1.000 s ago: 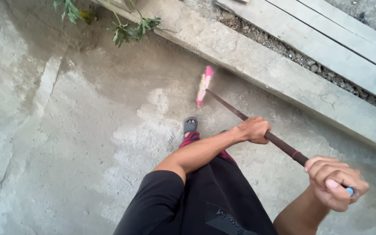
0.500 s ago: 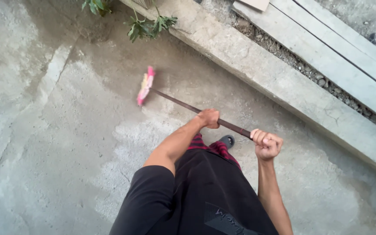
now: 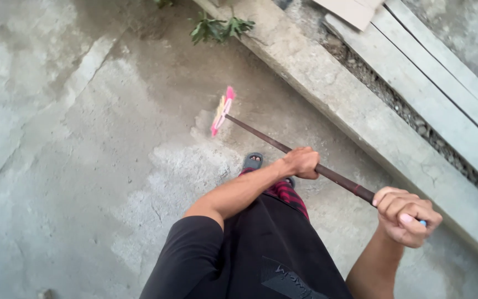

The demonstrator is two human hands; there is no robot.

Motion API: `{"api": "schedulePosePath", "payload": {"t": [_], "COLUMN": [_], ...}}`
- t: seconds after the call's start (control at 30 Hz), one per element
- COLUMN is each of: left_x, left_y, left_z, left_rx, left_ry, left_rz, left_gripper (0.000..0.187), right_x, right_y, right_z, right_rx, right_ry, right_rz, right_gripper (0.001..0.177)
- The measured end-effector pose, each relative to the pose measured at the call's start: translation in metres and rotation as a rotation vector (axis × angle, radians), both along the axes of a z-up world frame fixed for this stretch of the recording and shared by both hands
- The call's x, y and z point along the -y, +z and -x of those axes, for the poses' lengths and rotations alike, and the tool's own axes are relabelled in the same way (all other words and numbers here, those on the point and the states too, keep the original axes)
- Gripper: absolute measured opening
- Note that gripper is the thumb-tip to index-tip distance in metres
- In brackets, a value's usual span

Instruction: The recorder is sweeping the floor with a broom.

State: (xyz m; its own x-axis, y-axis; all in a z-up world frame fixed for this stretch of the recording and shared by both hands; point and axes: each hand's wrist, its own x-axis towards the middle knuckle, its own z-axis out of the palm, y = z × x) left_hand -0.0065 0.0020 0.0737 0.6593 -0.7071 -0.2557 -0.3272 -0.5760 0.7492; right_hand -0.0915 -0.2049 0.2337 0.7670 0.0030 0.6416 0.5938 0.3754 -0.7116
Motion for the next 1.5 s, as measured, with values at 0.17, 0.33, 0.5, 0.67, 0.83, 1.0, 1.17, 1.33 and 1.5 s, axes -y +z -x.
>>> {"api": "schedulePosePath", "payload": {"t": [0.17,0.33,0.5,0.67,0.83,1.0,1.17,1.33,1.5], "left_x": [-0.020,-0.053,-0.083,-0.102,-0.115,-0.125,-0.141,-0.160,-0.198], "left_y": [-0.012,-0.024,-0.026,-0.038,-0.051,-0.057,-0.051,-0.082,-0.071], "left_z": [0.024,0.057,0.097,0.149,0.219,0.291,0.361,0.430,0.504], "left_rx": [0.028,0.012,0.070,0.182,0.125,0.133,0.031,0.158,0.040], "left_ry": [0.185,0.400,0.654,0.965,1.211,1.500,1.682,1.933,2.041], "left_rz": [0.065,0.048,-0.011,-0.032,-0.109,-0.176,-0.177,-0.237,-0.164], "left_gripper": [0.021,0.017,0.017,0.016,0.014,0.015,0.015,0.017,0.016], "right_x": [-0.004,-0.024,-0.059,-0.110,-0.166,-0.226,-0.284,-0.353,-0.423], "right_y": [-0.006,-0.019,-0.023,-0.018,-0.023,-0.024,-0.031,-0.035,-0.037], "right_z": [-0.016,-0.041,-0.058,-0.061,-0.040,-0.006,0.044,0.108,0.188], "right_rx": [-0.119,-0.184,-0.243,-0.228,-0.222,-0.272,-0.311,-0.300,-0.273], "right_ry": [0.159,0.383,0.643,0.901,1.186,1.472,1.715,1.935,2.100], "right_rz": [0.025,0.021,0.002,0.011,0.002,0.039,0.073,0.092,0.103], "right_gripper": [0.015,0.020,0.021,0.021,0.022,0.024,0.027,0.028,0.028]}}
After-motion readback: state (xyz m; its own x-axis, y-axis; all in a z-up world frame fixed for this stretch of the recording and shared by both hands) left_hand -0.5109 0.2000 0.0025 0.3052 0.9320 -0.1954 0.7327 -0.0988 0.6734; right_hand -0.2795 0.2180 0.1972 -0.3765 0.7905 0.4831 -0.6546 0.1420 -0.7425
